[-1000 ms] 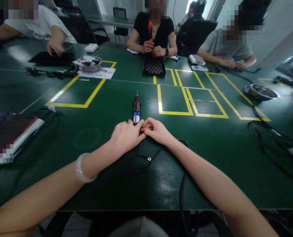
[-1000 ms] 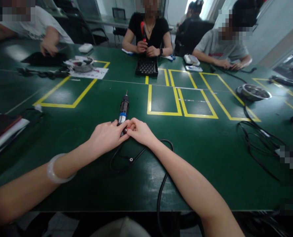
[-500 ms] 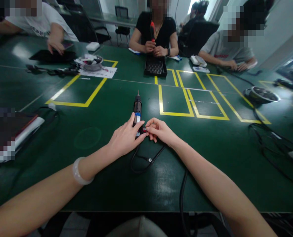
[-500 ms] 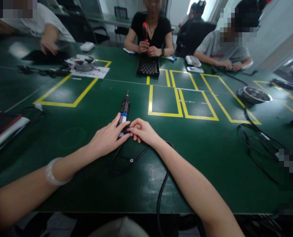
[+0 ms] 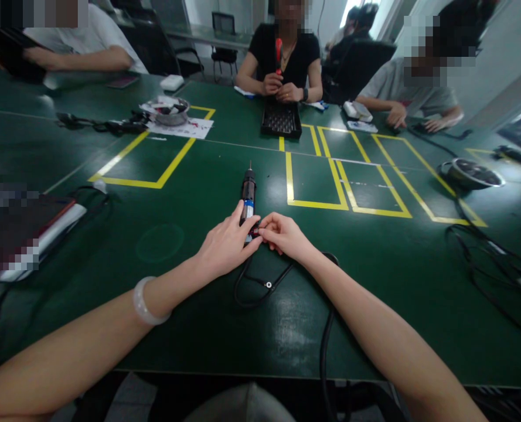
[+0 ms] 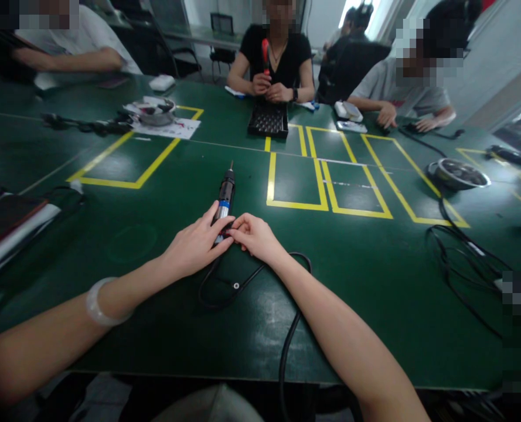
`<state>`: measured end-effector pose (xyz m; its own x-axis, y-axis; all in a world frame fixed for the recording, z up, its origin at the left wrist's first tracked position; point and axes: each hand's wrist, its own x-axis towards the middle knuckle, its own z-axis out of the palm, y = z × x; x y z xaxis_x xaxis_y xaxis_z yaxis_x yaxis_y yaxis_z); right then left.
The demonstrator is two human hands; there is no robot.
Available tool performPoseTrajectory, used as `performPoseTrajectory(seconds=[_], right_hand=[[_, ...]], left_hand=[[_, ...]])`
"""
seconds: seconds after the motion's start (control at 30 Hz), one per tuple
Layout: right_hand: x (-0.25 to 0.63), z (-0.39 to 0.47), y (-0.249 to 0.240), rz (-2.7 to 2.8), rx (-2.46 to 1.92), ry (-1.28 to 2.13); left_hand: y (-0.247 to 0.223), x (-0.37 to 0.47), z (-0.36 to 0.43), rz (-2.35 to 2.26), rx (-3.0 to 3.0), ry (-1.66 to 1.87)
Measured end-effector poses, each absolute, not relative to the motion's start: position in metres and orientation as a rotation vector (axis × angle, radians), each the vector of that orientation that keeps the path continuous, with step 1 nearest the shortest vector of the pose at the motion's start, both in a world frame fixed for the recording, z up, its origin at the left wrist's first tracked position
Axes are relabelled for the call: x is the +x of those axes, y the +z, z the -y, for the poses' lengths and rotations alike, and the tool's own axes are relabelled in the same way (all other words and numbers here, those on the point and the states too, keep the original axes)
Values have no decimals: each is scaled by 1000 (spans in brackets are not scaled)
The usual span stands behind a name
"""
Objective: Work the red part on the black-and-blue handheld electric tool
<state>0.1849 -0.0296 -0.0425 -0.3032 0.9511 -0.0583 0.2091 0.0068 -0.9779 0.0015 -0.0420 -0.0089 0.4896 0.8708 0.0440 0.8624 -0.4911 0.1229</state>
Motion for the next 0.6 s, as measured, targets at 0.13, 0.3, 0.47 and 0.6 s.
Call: performPoseTrajectory(seconds=[0.13, 0.3, 0.47, 0.6], right_hand=[[183, 30, -44, 1536, -1228, 1341], [185, 30, -49, 1513, -1195, 1356], [190, 30, -50, 1535, -1139, 1360], [193, 31, -45, 1587, -1103, 1357]], left_hand=[[-8, 2, 42, -1540, 2635, 145], [-12, 0, 38, -1529, 2679, 202], [-12, 0, 36, -1562, 2660, 223], [-10, -1, 34, -1584, 2622, 249]])
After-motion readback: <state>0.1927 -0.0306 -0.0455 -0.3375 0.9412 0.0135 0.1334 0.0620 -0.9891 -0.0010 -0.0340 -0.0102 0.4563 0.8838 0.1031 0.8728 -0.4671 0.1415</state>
